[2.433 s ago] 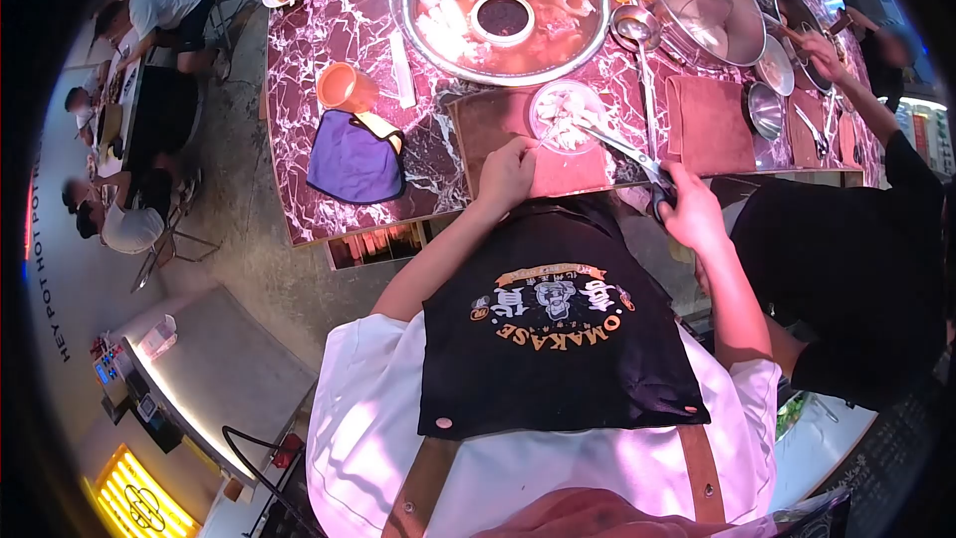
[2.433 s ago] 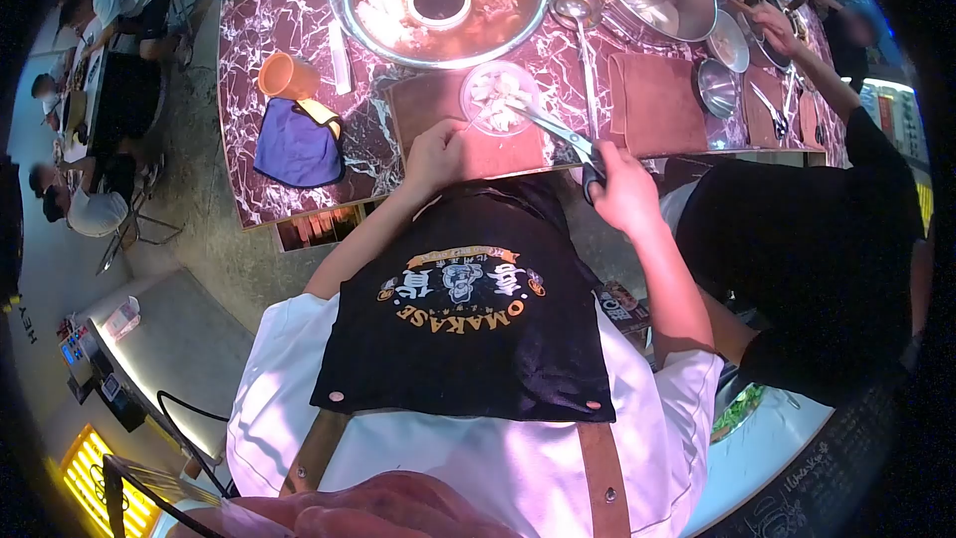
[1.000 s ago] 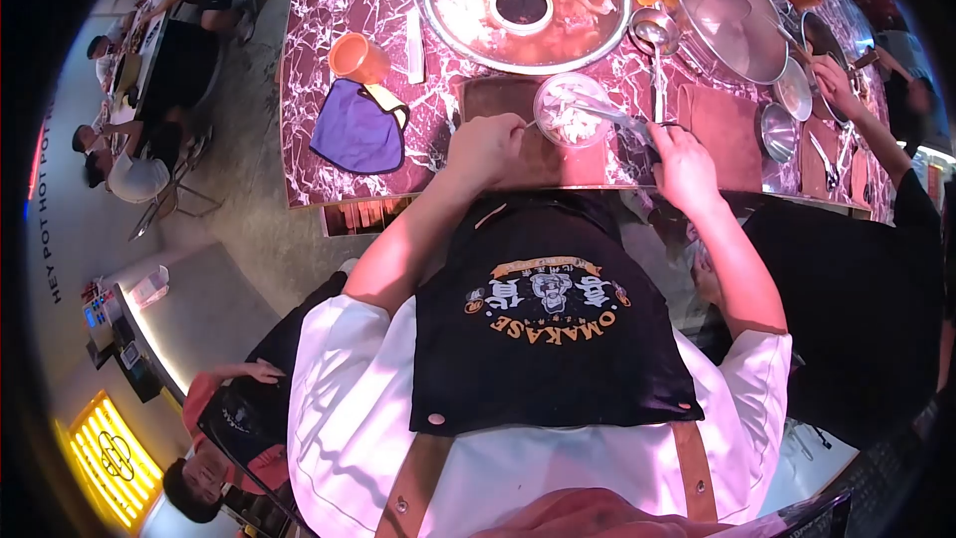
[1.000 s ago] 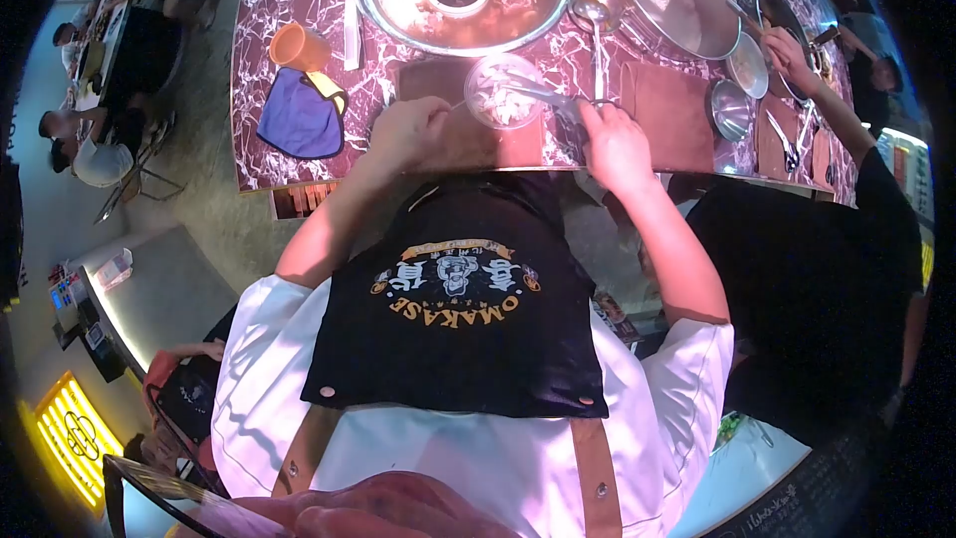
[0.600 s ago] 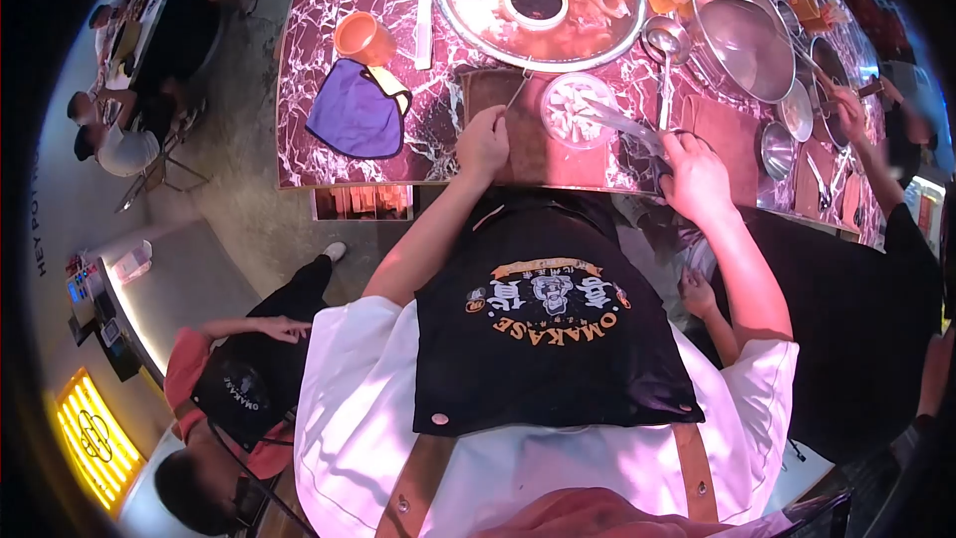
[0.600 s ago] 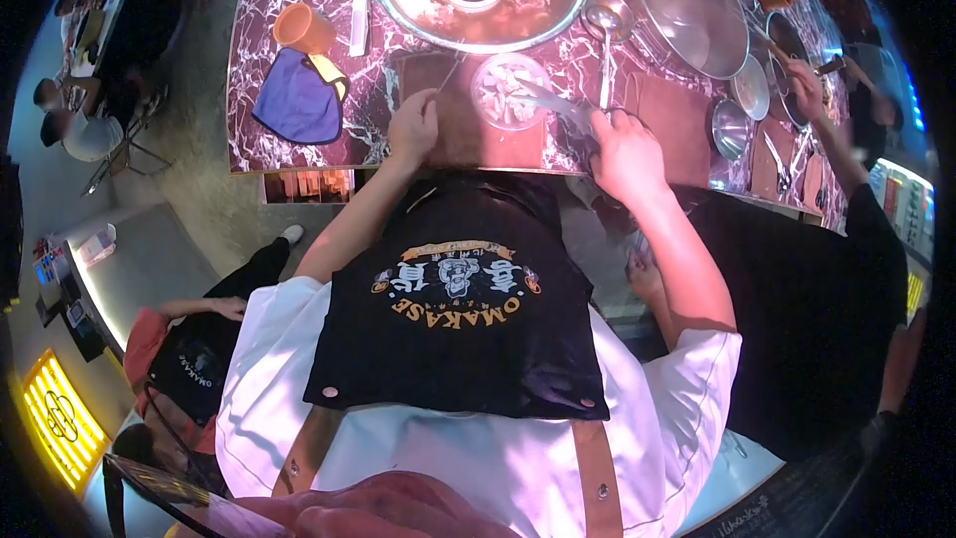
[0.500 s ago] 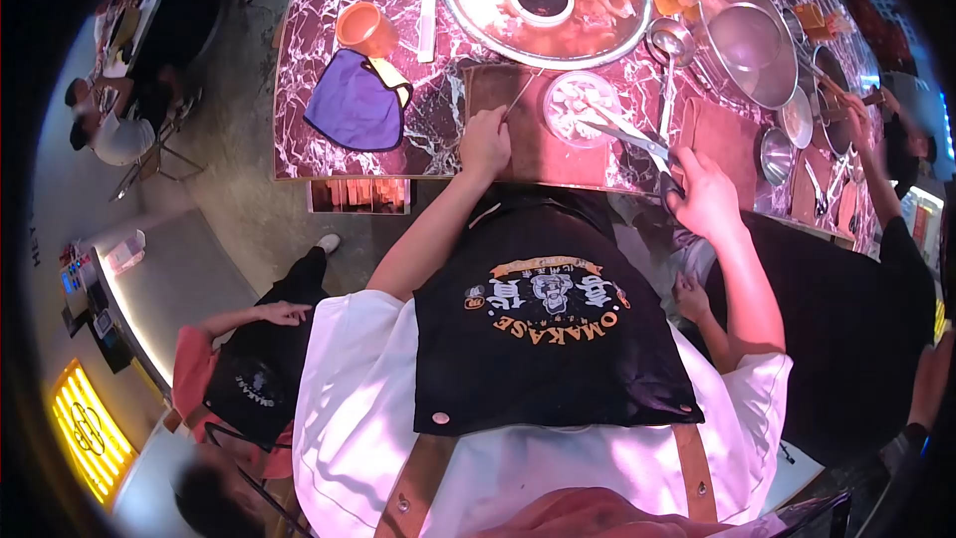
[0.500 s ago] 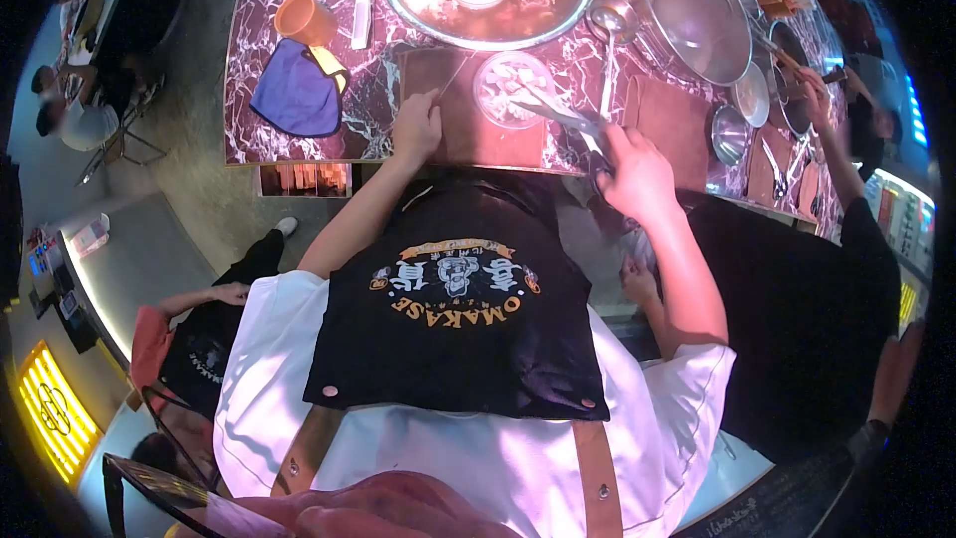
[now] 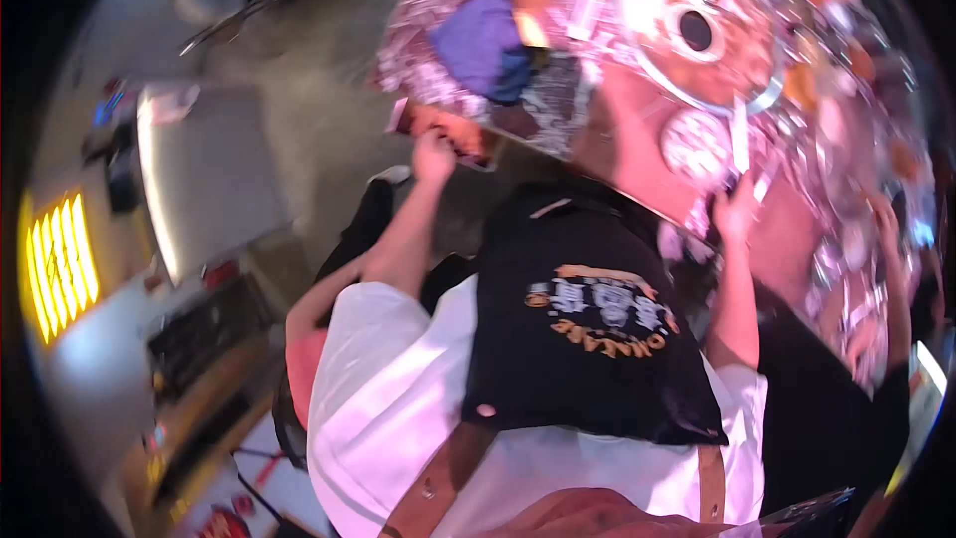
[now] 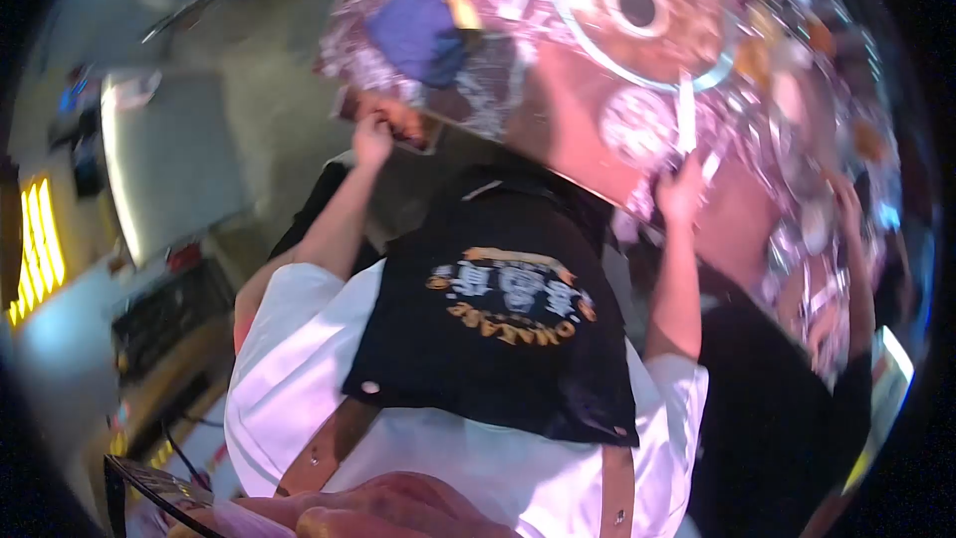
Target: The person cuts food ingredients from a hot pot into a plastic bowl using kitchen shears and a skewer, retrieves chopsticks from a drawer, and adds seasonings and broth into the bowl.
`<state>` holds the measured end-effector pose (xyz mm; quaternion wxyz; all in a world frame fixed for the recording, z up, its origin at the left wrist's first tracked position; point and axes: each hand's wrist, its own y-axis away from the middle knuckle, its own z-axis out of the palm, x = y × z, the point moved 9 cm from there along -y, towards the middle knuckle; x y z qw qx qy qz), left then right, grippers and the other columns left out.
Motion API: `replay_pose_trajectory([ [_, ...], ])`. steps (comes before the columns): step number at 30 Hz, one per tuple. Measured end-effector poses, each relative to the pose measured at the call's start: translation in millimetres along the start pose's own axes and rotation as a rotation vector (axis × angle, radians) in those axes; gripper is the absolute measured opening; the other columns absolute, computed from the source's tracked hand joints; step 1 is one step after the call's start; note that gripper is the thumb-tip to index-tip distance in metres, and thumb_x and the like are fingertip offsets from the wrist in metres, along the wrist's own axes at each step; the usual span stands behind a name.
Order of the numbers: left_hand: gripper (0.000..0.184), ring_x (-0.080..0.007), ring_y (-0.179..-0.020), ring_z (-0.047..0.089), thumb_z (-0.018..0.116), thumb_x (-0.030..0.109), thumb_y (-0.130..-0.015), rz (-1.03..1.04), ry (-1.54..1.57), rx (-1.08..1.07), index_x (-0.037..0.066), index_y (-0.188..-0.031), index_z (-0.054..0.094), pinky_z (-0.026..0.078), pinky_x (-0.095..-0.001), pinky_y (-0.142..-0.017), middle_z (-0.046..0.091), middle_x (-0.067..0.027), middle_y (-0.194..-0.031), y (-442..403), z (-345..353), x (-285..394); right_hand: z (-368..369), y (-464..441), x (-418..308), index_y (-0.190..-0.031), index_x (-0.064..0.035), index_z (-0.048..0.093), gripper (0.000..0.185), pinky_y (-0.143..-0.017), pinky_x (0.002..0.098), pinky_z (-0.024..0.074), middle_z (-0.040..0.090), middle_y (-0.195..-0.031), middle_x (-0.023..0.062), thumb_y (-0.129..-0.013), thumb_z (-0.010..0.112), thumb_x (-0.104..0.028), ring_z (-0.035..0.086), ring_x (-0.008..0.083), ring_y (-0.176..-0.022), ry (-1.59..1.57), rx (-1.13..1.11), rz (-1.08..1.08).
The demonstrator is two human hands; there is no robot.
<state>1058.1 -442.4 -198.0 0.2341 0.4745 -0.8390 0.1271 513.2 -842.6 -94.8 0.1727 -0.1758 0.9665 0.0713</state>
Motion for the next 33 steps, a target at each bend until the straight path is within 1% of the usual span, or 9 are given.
replay_pose_trajectory([
  [3, 0.036, -0.0407, -0.106, 0.069, 0.058, 0.027, -0.090, -0.182, -0.244, -0.454, -0.001, -0.109, 0.071, 0.053, -0.0490, -0.094, 0.069, -0.0276, -0.114, -35, 58, -15, -22, 16, 4, -0.136, -0.0033, 0.054, 0.058, -0.107, 0.0478, 0.0427, 0.057, -0.131, 0.0237, -0.081, 0.071, -0.013, 0.053, 0.0415, -0.126, 0.154, 0.091, -0.048],
  [6, 0.036, -0.0367, -0.116, 0.066, 0.058, 0.027, -0.089, -0.368, -0.406, -0.526, 0.006, -0.114, 0.072, 0.053, -0.0500, -0.095, 0.070, -0.0224, -0.120, -28, 50, -10, -59, 34, 2, -0.134, -0.0051, 0.056, 0.056, -0.109, 0.0475, 0.0414, 0.057, -0.132, 0.0215, -0.082, 0.074, -0.011, 0.051, 0.0419, -0.127, -0.005, 0.145, 0.061],
  [11, 0.029, -0.0424, -0.105, 0.068, 0.059, 0.025, -0.087, -0.194, -0.347, -0.398, 0.007, -0.105, 0.074, 0.054, -0.0511, -0.090, 0.071, -0.0256, -0.105, -26, 34, -21, -65, 61, 30, -0.135, -0.0055, 0.057, 0.046, -0.089, 0.0333, 0.0536, 0.057, -0.129, 0.0154, -0.093, 0.071, -0.013, 0.064, 0.0218, -0.106, -0.218, 0.140, 0.237],
  [20, 0.030, -0.0419, -0.105, 0.068, 0.063, 0.026, -0.086, -0.182, -0.267, -0.520, 0.014, -0.112, 0.073, 0.053, -0.0509, -0.090, 0.072, -0.0228, -0.107, -38, 69, -52, -58, 42, -11, -0.126, -0.0041, 0.063, 0.036, -0.087, 0.0283, 0.0513, 0.061, -0.119, 0.0085, -0.091, 0.069, -0.005, 0.063, 0.0171, -0.101, -0.570, 0.170, 0.141],
  [27, 0.025, -0.0423, -0.083, 0.065, 0.056, 0.023, -0.096, 0.064, -0.176, 0.044, 0.002, -0.092, 0.069, 0.050, -0.0532, -0.084, 0.067, -0.0208, -0.084, -21, 3, -28, -78, 41, -73, -0.127, -0.0054, 0.063, 0.029, -0.082, 0.0228, 0.0493, 0.064, -0.111, 0.0011, -0.097, 0.064, -0.006, 0.059, 0.0068, -0.094, -0.625, 0.146, -0.058],
  [28, 0.023, -0.0382, -0.080, 0.064, 0.055, 0.022, -0.096, -0.021, -0.044, 0.020, 0.003, -0.089, 0.067, 0.051, -0.0504, -0.080, 0.066, -0.0186, -0.082, -10, -5, -35, -69, 43, -80, -0.122, -0.0041, 0.065, 0.024, -0.080, 0.0233, 0.0503, 0.065, -0.109, 0.0008, -0.098, 0.064, -0.007, 0.059, 0.0067, -0.091, -0.826, 0.081, 0.046],
  [30, 0.024, -0.0301, -0.073, 0.063, 0.055, 0.020, -0.098, -0.188, 0.211, -0.013, 0.004, -0.083, 0.062, 0.053, -0.0448, -0.071, 0.065, -0.0143, -0.080, 31, -30, -49, -48, 48, -115, -0.118, -0.0034, 0.066, 0.020, -0.076, 0.0243, 0.0515, 0.068, -0.103, 0.0019, -0.098, 0.062, -0.006, 0.061, 0.0073, -0.086, -0.817, -0.010, -0.196],
  [32, 0.020, -0.0156, -0.066, 0.055, 0.055, 0.017, -0.100, -0.692, 0.816, -0.158, 0.008, -0.083, 0.059, 0.049, -0.0321, -0.060, 0.058, -0.0047, -0.073, 113, -23, -64, 8, 70, -152, -0.115, -0.0012, 0.066, 0.019, -0.079, 0.0283, 0.0534, 0.070, -0.098, 0.0045, -0.099, 0.062, -0.010, 0.065, 0.0116, -0.089, -0.897, -0.445, -0.163],
  [33, 0.017, -0.0119, -0.064, 0.053, 0.056, 0.017, -0.100, -0.724, 1.034, -0.135, 0.009, -0.085, 0.057, 0.046, -0.0282, -0.058, 0.055, -0.0014, -0.072, 150, -26, -50, 30, 85, -177, -0.114, -0.0004, 0.067, 0.020, -0.080, 0.0297, 0.0540, 0.070, -0.096, 0.0053, -0.099, 0.062, -0.013, 0.066, 0.0128, -0.089, -0.892, -0.648, -0.162],
])
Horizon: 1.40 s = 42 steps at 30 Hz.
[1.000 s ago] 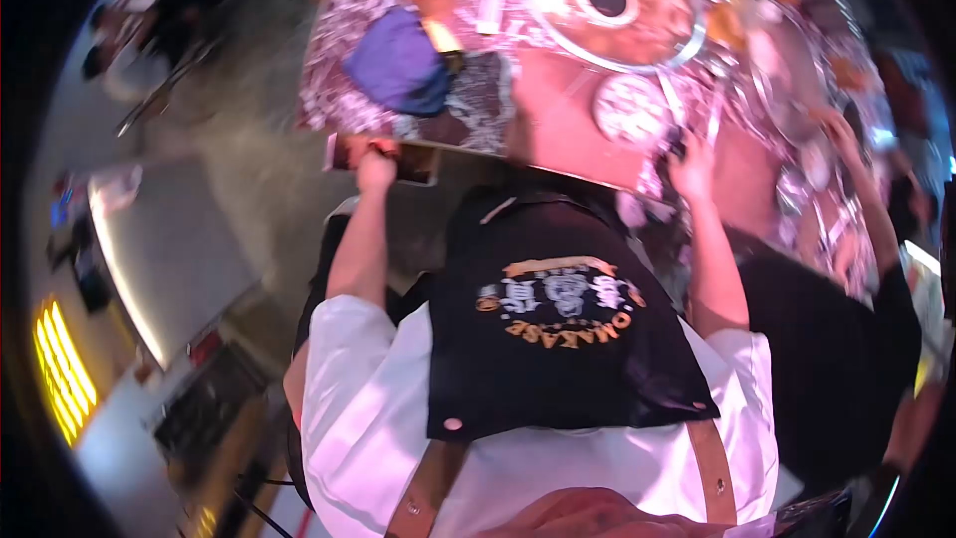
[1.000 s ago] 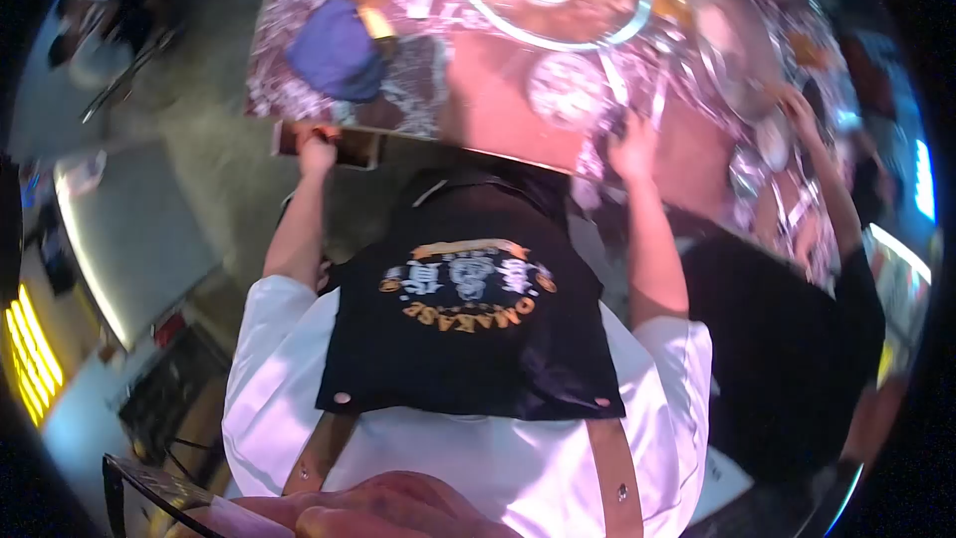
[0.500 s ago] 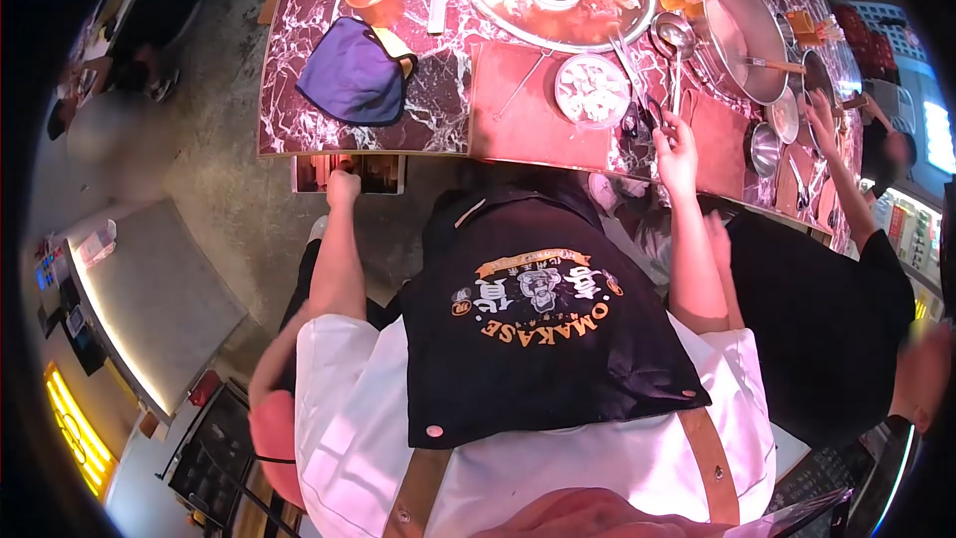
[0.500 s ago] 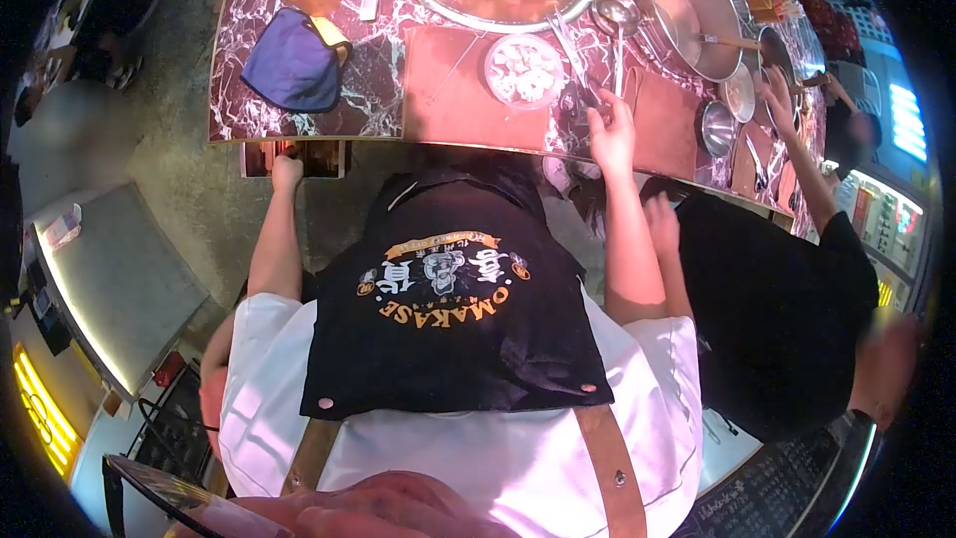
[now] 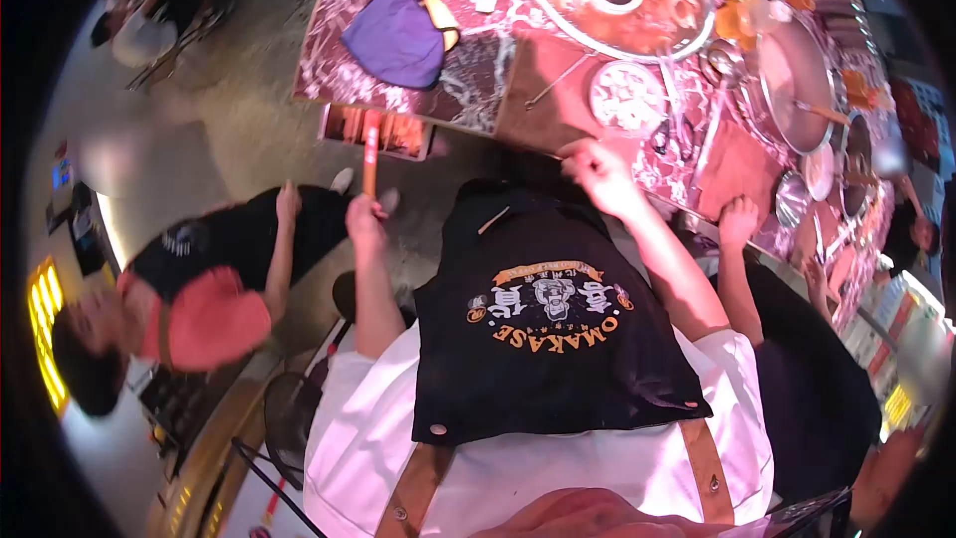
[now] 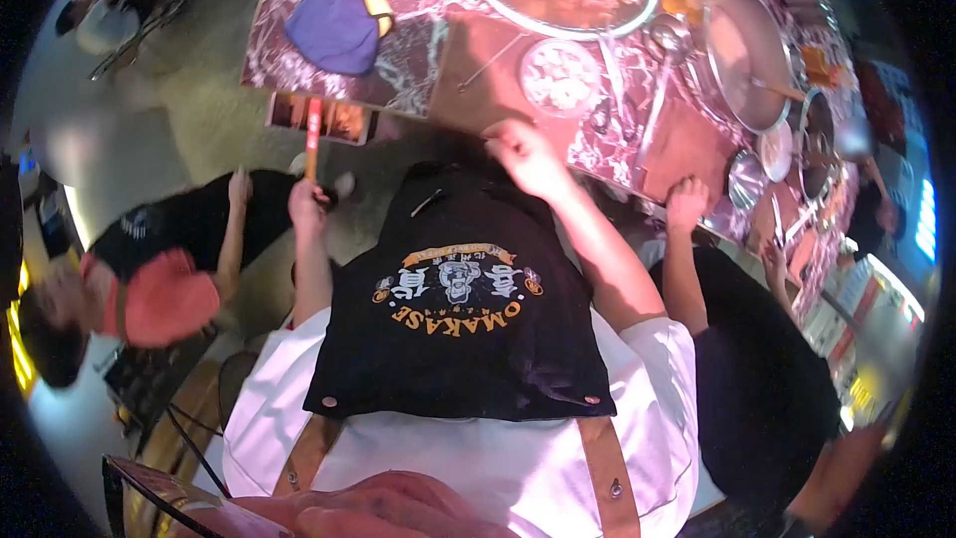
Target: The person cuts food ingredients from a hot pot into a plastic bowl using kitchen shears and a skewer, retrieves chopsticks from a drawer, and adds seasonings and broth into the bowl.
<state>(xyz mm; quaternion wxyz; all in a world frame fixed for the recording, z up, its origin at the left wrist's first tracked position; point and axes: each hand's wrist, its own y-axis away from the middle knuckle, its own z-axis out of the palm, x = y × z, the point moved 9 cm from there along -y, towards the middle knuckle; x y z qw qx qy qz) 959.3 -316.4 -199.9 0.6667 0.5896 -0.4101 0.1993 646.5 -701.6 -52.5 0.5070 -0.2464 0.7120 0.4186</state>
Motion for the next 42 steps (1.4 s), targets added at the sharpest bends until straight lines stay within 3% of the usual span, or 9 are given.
replay_pose_trajectory([
  [6, 0.014, -0.0103, -0.066, 0.049, 0.055, 0.019, -0.104, -0.158, 0.370, -0.379, 0.006, -0.104, 0.061, 0.041, -0.0264, -0.062, 0.053, 0.0006, -0.076, 153, 31, -27, 172, -15, 20, -0.138, -0.0064, 0.055, 0.053, -0.062, 0.0237, 0.0468, 0.067, -0.089, 0.0016, -0.093, 0.073, -0.030, 0.058, 0.0073, -0.072, -0.181, -0.697, 0.298],
  [7, 0.015, -0.0103, -0.066, 0.050, 0.056, 0.019, -0.103, -0.164, 0.307, -0.500, 0.005, -0.105, 0.060, 0.042, -0.0263, -0.061, 0.054, 0.0005, -0.074, 157, 49, -20, 186, -15, 12, -0.147, -0.0068, 0.046, 0.065, -0.058, 0.0220, 0.0439, 0.065, -0.086, -0.0002, -0.093, 0.071, -0.035, 0.057, 0.0059, -0.070, -0.219, -0.685, 0.283],
  [12, 0.026, -0.0117, -0.077, 0.064, 0.059, 0.023, -0.101, 0.020, -0.588, -0.837, 0.001, -0.093, 0.071, 0.051, -0.0284, -0.071, 0.070, -0.0039, -0.085, 104, 127, 21, 174, -33, 3, -0.096, -0.0088, 0.064, 0.029, -0.054, 0.0224, 0.0429, 0.062, -0.076, -0.0010, -0.099, 0.062, -0.037, 0.056, 0.0069, -0.062, -0.339, -0.335, 0.400],
  [15, 0.029, -0.0343, -0.095, 0.071, 0.060, 0.028, -0.094, 0.550, -0.850, -0.184, 0.003, -0.105, 0.071, 0.055, -0.0424, -0.083, 0.072, -0.0203, -0.098, -9, 133, 70, 150, -40, 10, -0.087, -0.0072, 0.066, 0.034, -0.053, 0.0226, 0.0429, 0.060, -0.073, -0.0002, -0.102, 0.056, -0.036, 0.054, 0.0073, -0.059, -0.252, -0.057, 0.362],
  [19, 0.060, -0.0442, -0.102, 0.067, 0.060, 0.048, -0.093, 0.468, -1.329, -0.287, -0.004, -0.123, 0.059, 0.052, -0.0508, -0.092, 0.069, -0.0269, -0.109, -122, 188, 3, 151, -11, 18, -0.089, -0.0049, 0.066, 0.035, -0.052, 0.0232, 0.0437, 0.059, -0.073, 0.0000, -0.106, 0.054, -0.033, 0.054, 0.0076, -0.059, -0.355, 0.158, 0.313],
  [25, 0.047, -0.0437, -0.105, 0.067, 0.061, 0.047, -0.093, 0.524, -1.092, -0.399, 0.004, -0.110, 0.069, 0.053, -0.0521, -0.090, 0.072, -0.0248, -0.105, -117, 168, 21, 190, 32, 30, -0.092, -0.0046, 0.065, 0.032, -0.052, 0.0226, 0.0421, 0.058, -0.073, -0.0005, -0.106, 0.054, -0.031, 0.054, 0.0077, -0.060, -0.531, 0.361, 0.320],
  [30, 0.036, -0.0106, -0.052, 0.059, 0.058, 0.033, -0.101, -0.140, -0.738, -0.765, 0.004, -0.082, 0.069, 0.045, -0.0298, -0.046, 0.063, -0.0028, -0.064, -98, 124, 20, 208, 31, 33, -0.095, -0.0053, 0.065, 0.030, -0.054, 0.0226, 0.0427, 0.059, -0.074, -0.0008, -0.106, 0.053, -0.031, 0.054, 0.0072, -0.062, -0.503, 0.415, 0.334],
  [38, 0.034, -0.0183, -0.063, 0.069, 0.054, 0.033, -0.104, -0.374, -0.543, -0.664, 0.003, -0.116, 0.064, 0.052, -0.0291, -0.049, 0.071, -0.0118, -0.094, -58, 84, -22, 237, -8, 59, -0.090, -0.0028, 0.068, 0.037, -0.070, 0.0303, 0.0479, 0.064, -0.078, 0.0018, -0.106, 0.053, -0.033, 0.059, 0.0122, -0.074, -0.211, 0.299, 0.238],
  [42, 0.042, -0.0164, -0.065, 0.071, 0.047, 0.040, -0.105, -0.112, -0.871, -0.616, 0.003, -0.109, 0.067, 0.055, -0.0315, -0.054, 0.072, -0.0104, -0.084, -52, 68, -2, 246, -38, 88, -0.095, -0.0044, 0.066, 0.028, -0.076, 0.0310, 0.0484, 0.064, -0.084, 0.0036, -0.106, 0.052, -0.027, 0.059, 0.0122, -0.080, -0.074, 0.245, 0.309],
])
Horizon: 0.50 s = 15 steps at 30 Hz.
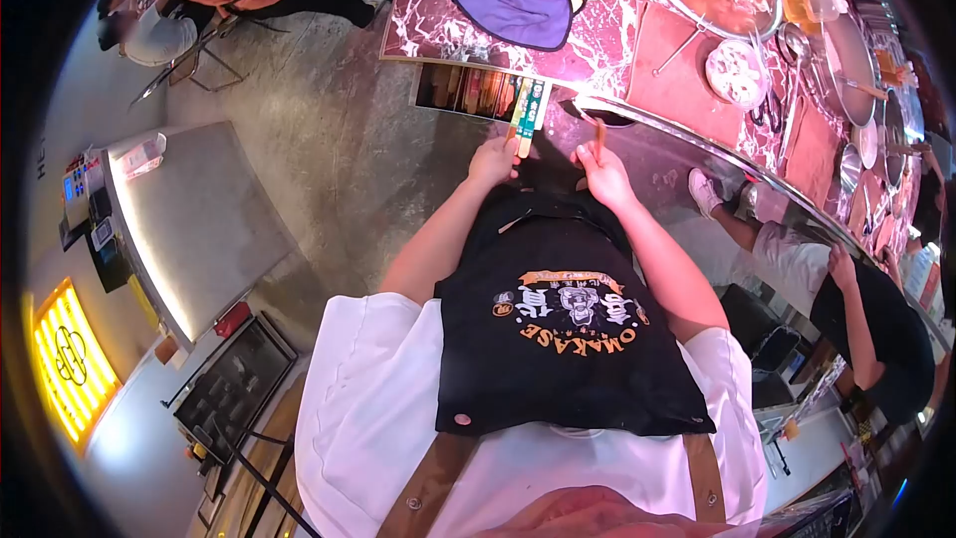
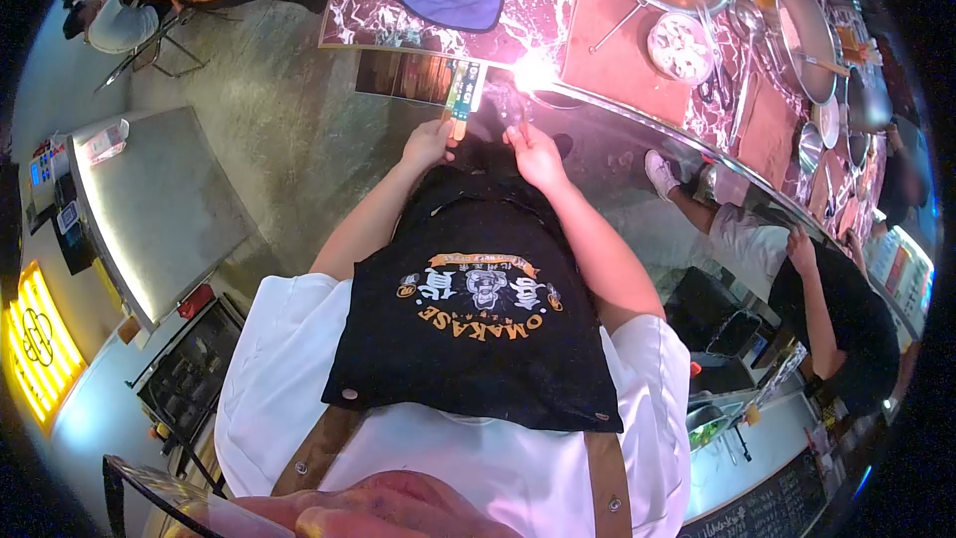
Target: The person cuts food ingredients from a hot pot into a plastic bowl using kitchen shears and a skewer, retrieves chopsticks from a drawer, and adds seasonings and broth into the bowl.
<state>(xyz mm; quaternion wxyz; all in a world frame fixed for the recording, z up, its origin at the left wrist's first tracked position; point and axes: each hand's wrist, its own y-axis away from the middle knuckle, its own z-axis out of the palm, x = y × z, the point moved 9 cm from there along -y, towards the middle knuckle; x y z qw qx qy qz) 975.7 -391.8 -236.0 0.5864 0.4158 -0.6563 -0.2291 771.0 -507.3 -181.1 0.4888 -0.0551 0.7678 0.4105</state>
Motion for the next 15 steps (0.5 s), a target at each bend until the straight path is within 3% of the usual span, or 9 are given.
replay_pose_trajectory([
  [3, 0.042, -0.0142, -0.059, 0.066, 0.048, 0.039, -0.105, 0.442, -0.848, 0.365, 0.003, -0.100, 0.068, 0.052, -0.0289, -0.054, 0.067, -0.0077, -0.071, 18, -21, 11, 9, -20, -5, -0.104, -0.0048, 0.069, 0.029, -0.078, 0.0342, 0.0492, 0.067, -0.083, 0.0106, -0.104, 0.053, -0.029, 0.063, 0.0179, -0.080, 0.144, -0.015, -0.106],
  [6, 0.040, -0.0156, -0.056, 0.062, 0.048, 0.038, -0.105, 0.161, -0.044, -0.047, 0.004, -0.093, 0.065, 0.050, -0.0313, -0.056, 0.061, -0.0058, -0.063, 63, -29, -12, 20, -15, -17, -0.106, -0.0032, 0.069, 0.027, -0.078, 0.0329, 0.0489, 0.067, -0.082, 0.0060, -0.103, 0.058, -0.028, 0.062, 0.0162, -0.080, 0.123, -0.031, 0.015],
  [8, 0.037, -0.0161, -0.059, 0.060, 0.048, 0.035, -0.105, 0.113, 0.081, -0.160, 0.005, -0.090, 0.063, 0.050, -0.0343, -0.060, 0.058, -0.0055, -0.063, 105, -34, -28, 34, -6, -39, -0.106, -0.0028, 0.069, 0.025, -0.075, 0.0306, 0.0476, 0.066, -0.083, 0.0015, -0.101, 0.062, -0.026, 0.060, 0.0133, -0.078, -0.015, -0.064, -0.044],
  [10, 0.035, -0.0187, -0.063, 0.062, 0.050, 0.035, -0.104, 0.220, -0.096, -0.181, 0.005, -0.092, 0.063, 0.051, -0.0360, -0.064, 0.060, -0.0067, -0.066, 140, -35, -21, 53, -2, -54, -0.102, -0.0039, 0.070, 0.022, -0.068, 0.0251, 0.0443, 0.066, -0.086, -0.0043, -0.097, 0.070, -0.025, 0.055, 0.0074, -0.075, -0.258, -0.136, -0.095],
  [13, 0.033, -0.0218, -0.069, 0.065, 0.053, 0.036, -0.103, 0.523, -0.500, -0.149, 0.006, -0.095, 0.064, 0.052, -0.0370, -0.068, 0.064, -0.0080, -0.071, 150, -20, 8, 68, 6, -66, -0.096, -0.0061, 0.069, 0.019, -0.066, 0.0223, 0.0425, 0.065, -0.082, -0.0032, -0.097, 0.069, -0.025, 0.055, 0.0060, -0.071, -0.471, -0.228, 0.050],
  [14, 0.033, -0.0227, -0.070, 0.065, 0.055, 0.037, -0.102, 0.651, -0.659, -0.124, 0.006, -0.096, 0.065, 0.052, -0.0371, -0.069, 0.065, -0.0083, -0.073, 147, -10, 23, 64, 1, -70, -0.089, -0.0068, 0.066, 0.021, -0.065, 0.0220, 0.0430, 0.064, -0.077, -0.0024, -0.099, 0.066, -0.026, 0.057, 0.0065, -0.070, -0.447, -0.153, 0.004],
  [15, 0.031, -0.0262, -0.075, 0.067, 0.058, 0.036, -0.100, 0.668, -0.550, -0.144, 0.006, -0.097, 0.066, 0.053, -0.0390, -0.071, 0.067, -0.0099, -0.077, 135, -6, 36, 51, 1, -80, -0.088, -0.0065, 0.065, 0.023, -0.064, 0.0222, 0.0432, 0.064, -0.076, -0.0021, -0.100, 0.065, -0.026, 0.057, 0.0066, -0.070, -0.451, -0.066, -0.028],
])
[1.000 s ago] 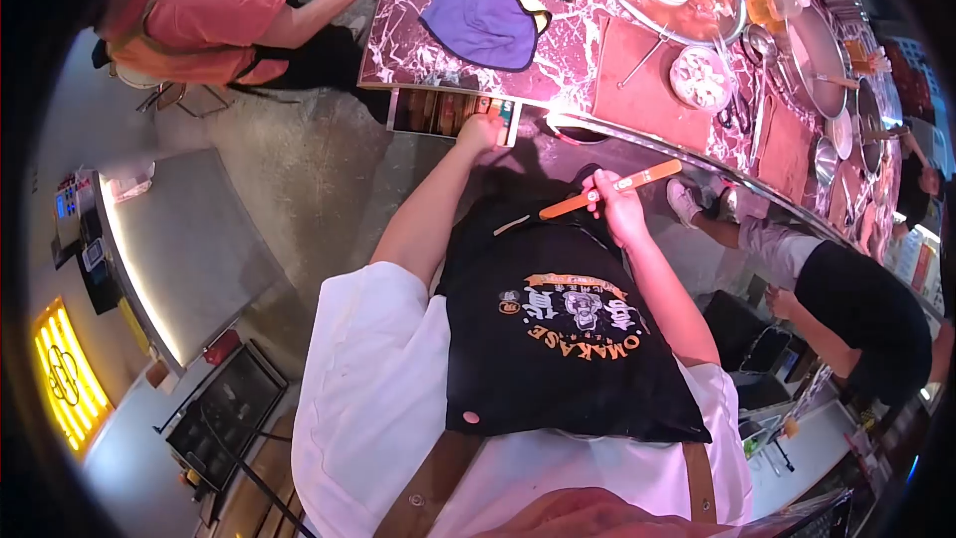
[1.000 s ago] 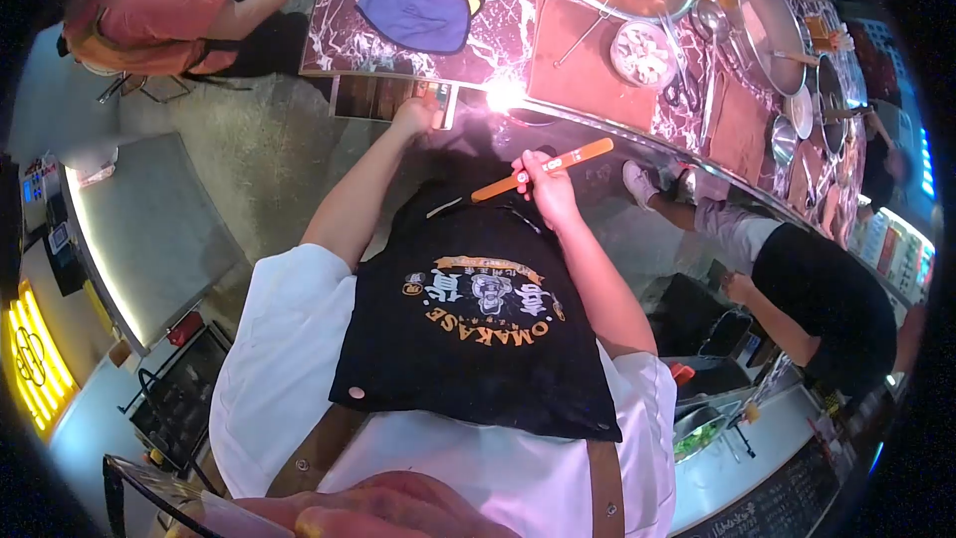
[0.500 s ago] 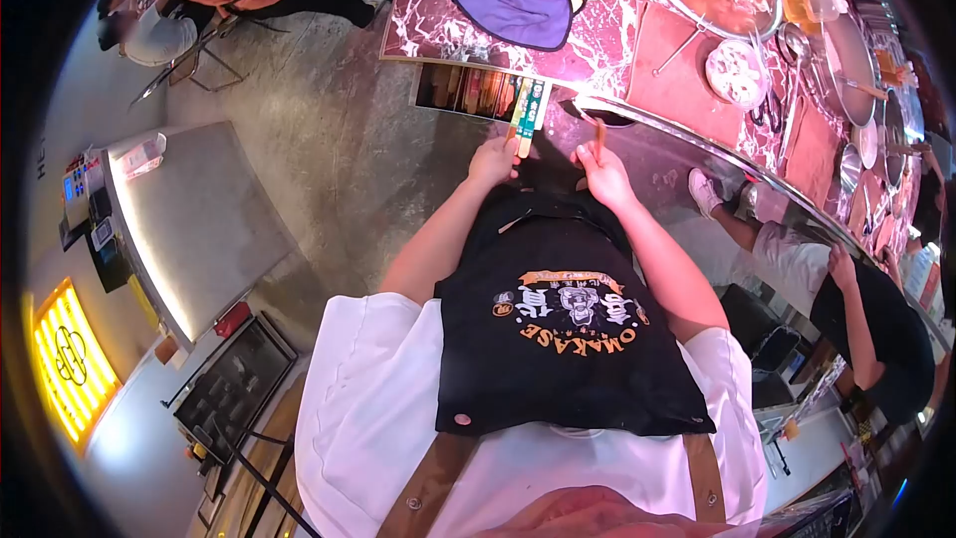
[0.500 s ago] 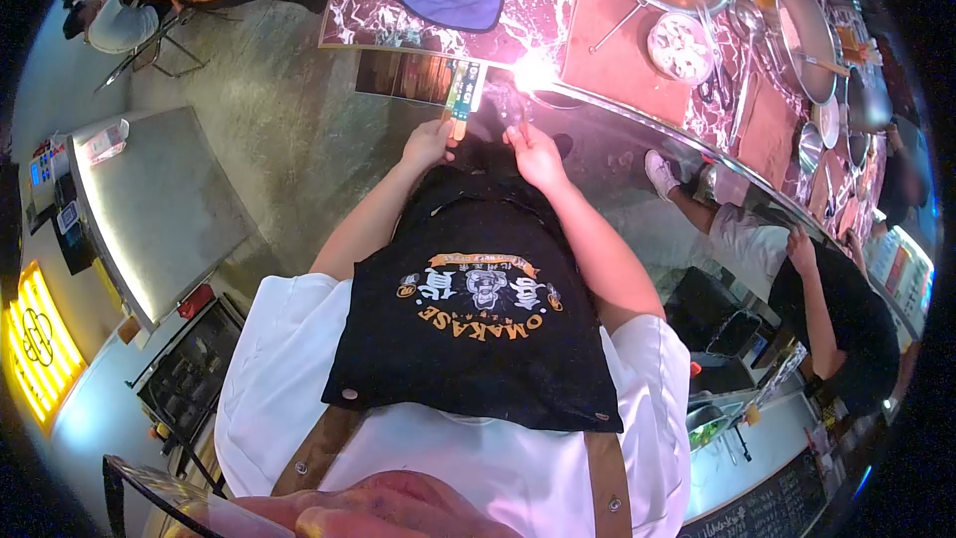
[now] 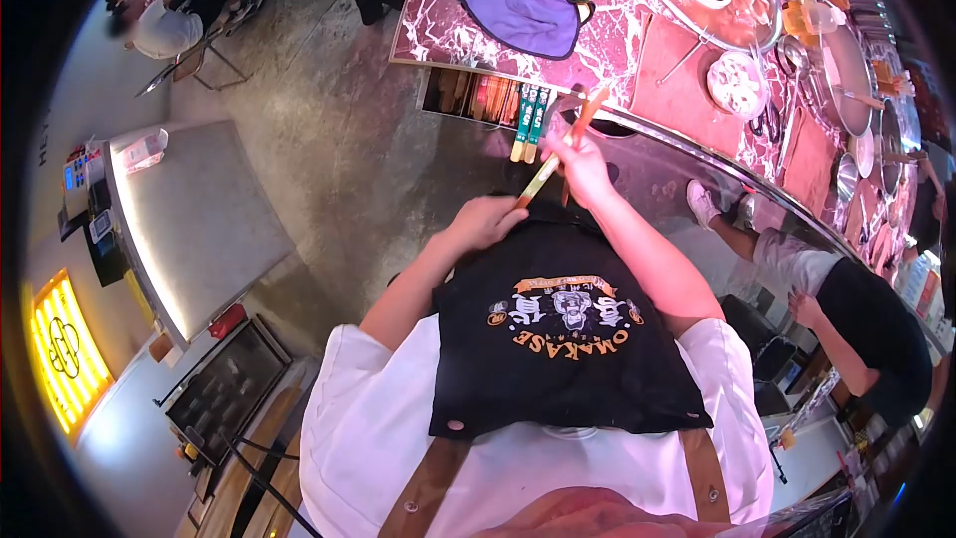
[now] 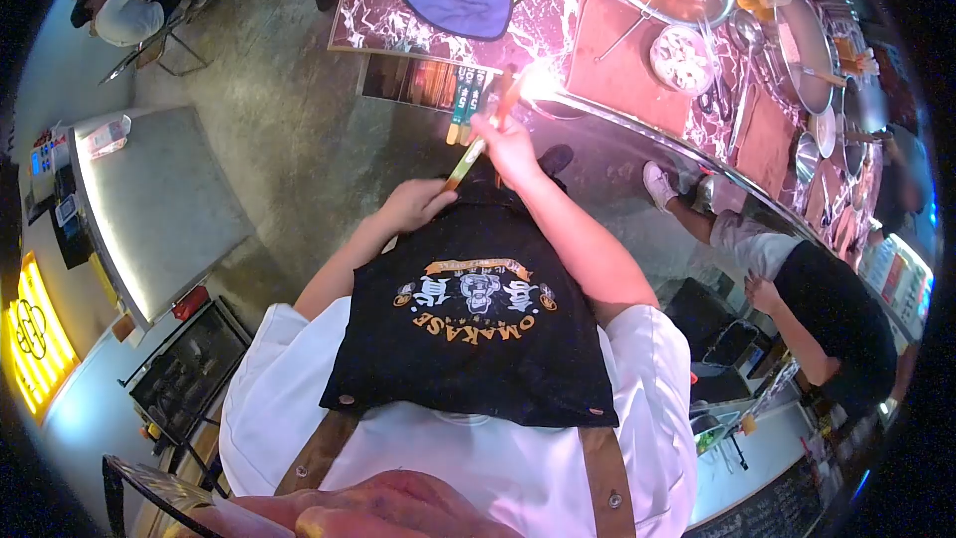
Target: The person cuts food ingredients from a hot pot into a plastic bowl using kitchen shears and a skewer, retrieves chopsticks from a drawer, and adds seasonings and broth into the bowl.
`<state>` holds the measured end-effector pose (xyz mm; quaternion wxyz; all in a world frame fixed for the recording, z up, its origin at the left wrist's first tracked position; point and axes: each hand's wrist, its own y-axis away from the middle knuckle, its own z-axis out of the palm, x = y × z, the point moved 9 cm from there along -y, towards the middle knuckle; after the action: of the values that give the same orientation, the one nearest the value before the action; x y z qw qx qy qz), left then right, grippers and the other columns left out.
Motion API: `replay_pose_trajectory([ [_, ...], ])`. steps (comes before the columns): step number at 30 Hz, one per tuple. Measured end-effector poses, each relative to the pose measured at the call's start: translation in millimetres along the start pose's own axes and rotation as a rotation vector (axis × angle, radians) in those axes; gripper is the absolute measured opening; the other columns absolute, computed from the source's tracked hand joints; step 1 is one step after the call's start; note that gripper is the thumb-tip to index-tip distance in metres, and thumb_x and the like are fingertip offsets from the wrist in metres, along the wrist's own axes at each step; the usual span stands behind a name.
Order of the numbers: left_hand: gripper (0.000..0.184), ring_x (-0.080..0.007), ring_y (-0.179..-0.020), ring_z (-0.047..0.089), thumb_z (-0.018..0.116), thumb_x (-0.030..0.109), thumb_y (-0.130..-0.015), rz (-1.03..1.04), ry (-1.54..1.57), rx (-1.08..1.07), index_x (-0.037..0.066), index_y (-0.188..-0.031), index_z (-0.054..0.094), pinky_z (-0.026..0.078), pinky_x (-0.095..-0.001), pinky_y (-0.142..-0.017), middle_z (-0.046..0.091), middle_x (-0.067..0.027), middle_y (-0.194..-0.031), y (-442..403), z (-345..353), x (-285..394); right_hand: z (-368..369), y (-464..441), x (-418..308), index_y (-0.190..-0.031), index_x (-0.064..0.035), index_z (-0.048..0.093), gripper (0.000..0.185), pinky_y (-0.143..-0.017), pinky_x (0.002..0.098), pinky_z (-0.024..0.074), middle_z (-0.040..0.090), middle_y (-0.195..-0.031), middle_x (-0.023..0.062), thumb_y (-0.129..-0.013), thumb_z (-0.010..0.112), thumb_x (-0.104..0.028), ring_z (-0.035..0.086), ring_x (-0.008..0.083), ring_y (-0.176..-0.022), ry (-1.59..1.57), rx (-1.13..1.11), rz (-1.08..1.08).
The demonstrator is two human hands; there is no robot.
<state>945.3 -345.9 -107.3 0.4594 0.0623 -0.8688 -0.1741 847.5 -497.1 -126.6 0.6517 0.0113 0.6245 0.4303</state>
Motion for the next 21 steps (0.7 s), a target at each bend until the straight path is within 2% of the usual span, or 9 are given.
replay_pose_trajectory([
  [2, 0.026, -0.0335, -0.087, 0.068, 0.068, 0.033, -0.094, 0.006, 0.287, 0.027, 0.007, -0.096, 0.067, 0.053, -0.0436, -0.075, 0.069, -0.0141, -0.090, -42, -7, -12, -20, 5, -36, -0.087, -0.0058, 0.064, 0.026, -0.063, 0.0227, 0.0435, 0.064, -0.074, -0.0017, -0.102, 0.062, -0.026, 0.057, 0.0068, -0.069, -0.005, 0.158, -0.100],
  [3, 0.026, -0.0372, -0.089, 0.067, 0.072, 0.032, -0.090, -0.051, 0.201, 0.112, 0.007, -0.093, 0.067, 0.053, -0.0457, -0.075, 0.068, -0.0158, -0.094, -62, -20, -25, -36, 3, -46, -0.089, -0.0055, 0.063, 0.026, -0.062, 0.0244, 0.0447, 0.062, -0.074, -0.0019, -0.103, 0.060, -0.027, 0.057, 0.0067, -0.069, 0.067, 0.186, -0.246],
  [4, 0.027, -0.0317, -0.085, 0.069, 0.075, 0.030, -0.089, -0.092, -0.028, 0.382, 0.006, -0.098, 0.066, 0.053, -0.0416, -0.072, 0.069, -0.0171, -0.092, -77, -41, -34, -56, 4, -53, -0.091, -0.0053, 0.063, 0.024, -0.062, 0.0255, 0.0454, 0.059, -0.072, -0.0029, -0.103, 0.060, -0.026, 0.056, 0.0064, -0.068, 0.150, 0.260, -0.275],
  [5, 0.029, -0.0379, -0.089, 0.068, 0.073, 0.035, -0.089, -0.324, 0.024, 0.478, 0.007, -0.091, 0.065, 0.053, -0.0485, -0.076, 0.070, -0.0171, -0.098, -92, -41, -64, -70, 8, -57, -0.093, -0.0052, 0.063, 0.023, -0.062, 0.0256, 0.0456, 0.058, -0.072, -0.0031, -0.103, 0.061, -0.026, 0.055, 0.0065, -0.068, 0.170, 0.295, -0.296],
  [8, 0.044, -0.0381, -0.079, 0.070, 0.071, 0.052, -0.084, -0.364, -0.021, 0.334, 0.008, -0.090, 0.071, 0.053, -0.0491, -0.071, 0.072, -0.0182, -0.087, -130, -11, -116, -114, 23, -46, -0.102, -0.0048, 0.064, 0.019, -0.063, 0.0261, 0.0456, 0.056, -0.072, -0.0038, -0.103, 0.061, -0.024, 0.052, 0.0071, -0.066, 0.322, 0.429, -0.244],
  [10, 0.037, -0.0349, -0.080, 0.071, 0.069, 0.045, -0.086, -0.411, -0.027, 0.233, 0.008, -0.085, 0.071, 0.054, -0.0466, -0.072, 0.072, -0.0168, -0.084, -133, -5, -126, -116, 38, -45, -0.103, -0.0054, 0.064, 0.017, -0.062, 0.0249, 0.0451, 0.056, -0.071, -0.0045, -0.104, 0.059, -0.022, 0.051, 0.0062, -0.065, 0.240, 0.427, -0.259],
  [15, 0.033, -0.0322, -0.074, 0.068, 0.070, 0.033, -0.090, -0.332, 0.065, 0.340, 0.001, -0.082, 0.067, 0.053, -0.0410, -0.070, 0.068, -0.0185, -0.079, -98, -25, -110, -111, 47, -21, -0.101, -0.0066, 0.063, 0.017, -0.062, 0.0237, 0.0434, 0.057, -0.071, -0.0032, -0.106, 0.056, -0.022, 0.052, 0.0058, -0.066, 0.131, 0.400, -0.177],
  [18, 0.029, -0.0134, -0.065, 0.058, 0.065, 0.029, -0.097, -0.296, 0.312, 0.195, 0.002, -0.087, 0.064, 0.048, -0.0327, -0.060, 0.062, -0.0034, -0.073, -50, -18, -104, -104, 31, -3, -0.106, -0.0070, 0.065, 0.016, -0.063, 0.0238, 0.0432, 0.058, -0.073, -0.0031, -0.106, 0.056, -0.020, 0.052, 0.0056, -0.067, 0.148, 0.302, -0.174],
  [21, 0.024, -0.0086, -0.062, 0.054, 0.065, 0.026, -0.098, -0.451, 0.756, -0.035, 0.005, -0.090, 0.060, 0.043, -0.0266, -0.055, 0.056, 0.0019, -0.072, 17, -15, -66, -73, 38, -24, -0.105, -0.0061, 0.067, 0.014, -0.063, 0.0232, 0.0408, 0.055, -0.076, -0.0072, -0.102, 0.062, -0.019, 0.048, 0.0034, -0.068, 0.214, 0.263, -0.127],
])
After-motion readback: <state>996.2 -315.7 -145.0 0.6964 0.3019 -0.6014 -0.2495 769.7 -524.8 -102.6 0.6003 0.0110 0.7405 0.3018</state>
